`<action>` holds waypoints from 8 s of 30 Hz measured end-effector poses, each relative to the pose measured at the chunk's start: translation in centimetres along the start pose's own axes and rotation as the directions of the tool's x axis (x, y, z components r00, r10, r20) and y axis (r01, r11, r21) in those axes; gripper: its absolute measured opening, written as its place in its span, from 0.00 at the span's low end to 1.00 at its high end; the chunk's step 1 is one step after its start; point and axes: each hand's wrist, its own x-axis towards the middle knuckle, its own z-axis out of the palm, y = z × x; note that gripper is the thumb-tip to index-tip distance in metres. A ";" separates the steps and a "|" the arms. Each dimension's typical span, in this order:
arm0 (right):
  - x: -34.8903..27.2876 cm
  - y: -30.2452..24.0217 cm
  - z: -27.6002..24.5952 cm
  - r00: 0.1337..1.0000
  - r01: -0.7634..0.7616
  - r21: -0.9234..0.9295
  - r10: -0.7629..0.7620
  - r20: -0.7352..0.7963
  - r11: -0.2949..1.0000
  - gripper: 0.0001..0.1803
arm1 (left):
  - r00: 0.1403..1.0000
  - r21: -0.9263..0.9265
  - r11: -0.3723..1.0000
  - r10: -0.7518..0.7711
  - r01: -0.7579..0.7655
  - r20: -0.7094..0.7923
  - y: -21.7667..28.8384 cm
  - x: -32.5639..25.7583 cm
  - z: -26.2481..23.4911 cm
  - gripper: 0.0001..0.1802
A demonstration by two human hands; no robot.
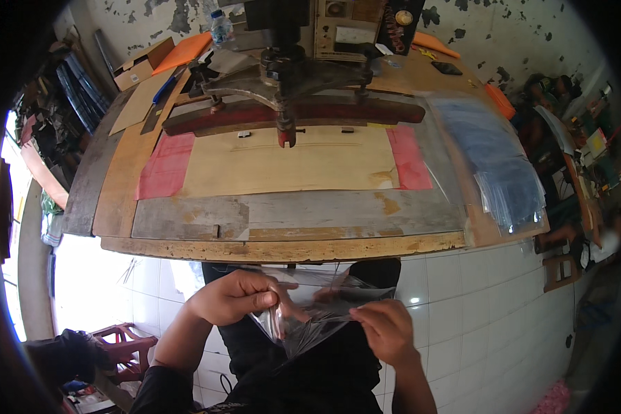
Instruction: The person aligns plastic sheets on a workstation and uses a heat press machine to bond or seal the material, processing multiple sheets in sequence.
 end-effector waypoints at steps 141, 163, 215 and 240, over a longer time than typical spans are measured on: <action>1.7 -5.6 1.0 0.932 -0.362 0.419 0.311 0.186 0.833 0.08 | 0.153 0.736 0.668 0.720 0.111 -0.677 3.2 7.9 -13.0 0.13; 1.5 -5.9 0.6 0.926 -0.368 0.366 0.301 0.227 0.855 0.08 | 0.210 0.063 0.807 0.227 -0.588 -0.951 2.0 8.2 -12.8 0.22; 8.0 -4.0 2.1 0.910 -0.368 0.312 0.270 0.315 0.876 0.11 | 0.294 0.831 0.241 0.856 0.501 -0.425 15.8 3.6 -19.4 0.10; 10.3 4.0 2.8 0.791 -0.405 0.384 0.529 -0.307 0.830 0.11 | 0.467 0.799 0.572 0.664 0.186 -0.584 2.5 2.5 -4.5 0.13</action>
